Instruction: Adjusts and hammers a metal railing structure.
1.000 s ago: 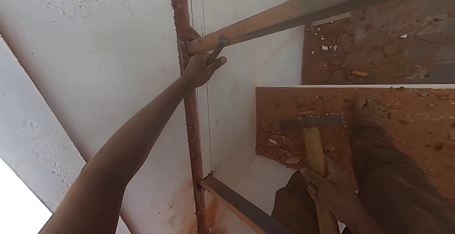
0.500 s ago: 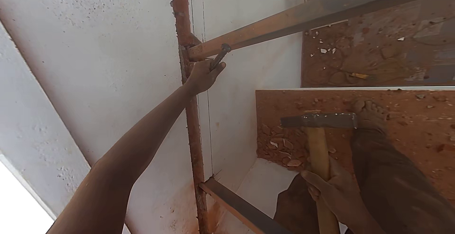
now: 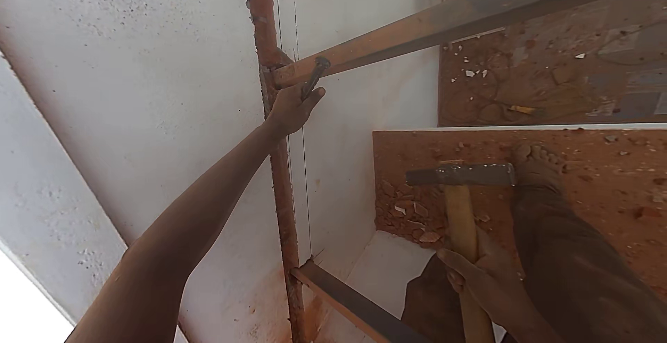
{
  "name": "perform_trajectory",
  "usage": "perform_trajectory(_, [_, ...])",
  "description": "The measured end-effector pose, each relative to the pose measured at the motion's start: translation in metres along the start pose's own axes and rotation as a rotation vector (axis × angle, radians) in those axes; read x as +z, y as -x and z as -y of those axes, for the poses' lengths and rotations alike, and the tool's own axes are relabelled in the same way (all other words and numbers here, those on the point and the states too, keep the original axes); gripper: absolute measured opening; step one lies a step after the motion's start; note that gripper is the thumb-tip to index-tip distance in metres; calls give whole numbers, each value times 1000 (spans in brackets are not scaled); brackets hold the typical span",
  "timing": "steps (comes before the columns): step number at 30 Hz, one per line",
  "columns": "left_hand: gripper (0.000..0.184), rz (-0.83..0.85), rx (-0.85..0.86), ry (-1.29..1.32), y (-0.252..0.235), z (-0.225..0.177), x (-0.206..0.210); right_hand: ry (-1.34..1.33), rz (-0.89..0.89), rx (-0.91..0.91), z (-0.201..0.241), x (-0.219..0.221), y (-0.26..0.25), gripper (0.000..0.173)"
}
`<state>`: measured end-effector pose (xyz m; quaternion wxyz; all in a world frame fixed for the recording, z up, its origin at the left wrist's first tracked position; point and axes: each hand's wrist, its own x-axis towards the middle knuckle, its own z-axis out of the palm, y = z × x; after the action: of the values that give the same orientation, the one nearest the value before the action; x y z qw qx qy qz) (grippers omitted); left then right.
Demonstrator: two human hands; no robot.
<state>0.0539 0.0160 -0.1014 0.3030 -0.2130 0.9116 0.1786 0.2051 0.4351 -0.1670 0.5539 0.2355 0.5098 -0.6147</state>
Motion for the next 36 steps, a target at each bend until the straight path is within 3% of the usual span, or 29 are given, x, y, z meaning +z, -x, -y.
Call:
perform_trajectory(8, [37, -37, 39, 42, 9, 5, 3, -50, 15, 41, 6, 2, 3, 44])
perform_trajectory(11, [26, -60, 44, 98, 14, 9, 6, -117, 133, 0, 47, -5, 8, 44])
perform_trajectory(13, [24, -68, 10, 81, 11, 5, 7, -83, 224, -189, 99, -18, 7, 43])
perform_trajectory(16, [28, -69, -26, 44, 14, 2, 8, -121, 229, -634, 191, -34, 1, 33])
perform_trajectory(18, [29, -78, -14, 12, 14, -1, 5, -353, 206, -922, 246, -22, -17, 12])
perform_trajectory(20, [28, -64, -29, -5, 19, -1, 5, -479, 84, -1098, 275, 15, -37, 16])
perform_trajectory(22, [27, -62, -38, 4, 18, -1, 4, -362, 11, -956, 265, 58, -48, 17])
perform_trajectory(25, [27, -56, -43, -1, 13, 2, 2, 160, 215, -171, 246, 77, -71, 12])
perform_trajectory(26, [26, -48, -43, -4, 17, 4, 2, 224, 277, -23, 248, 70, -73, 12])
perform_trajectory(27, [27, -52, -37, -1, 22, 7, 2, 214, 289, 12, 251, 58, -66, 12])
perform_trajectory(28, [27, -66, -29, 9, 23, 9, 1, 156, 272, -58, 254, 41, -56, 11])
perform_trajectory(30, [28, -110, -21, 28, 19, 10, -5, 11, 233, -374, 263, 9, -39, 9])
perform_trajectory(33, [28, -159, -23, 50, 25, 15, -7, -353, 224, -864, 280, 18, -47, 29])
perform_trajectory(35, [28, -174, -11, 53, 26, 16, -5, -410, 74, -947, 281, 63, -52, 26])
perform_trajectory(36, [26, -171, -4, 42, 28, 15, -2, -265, 65, -857, 269, 82, -51, 18])
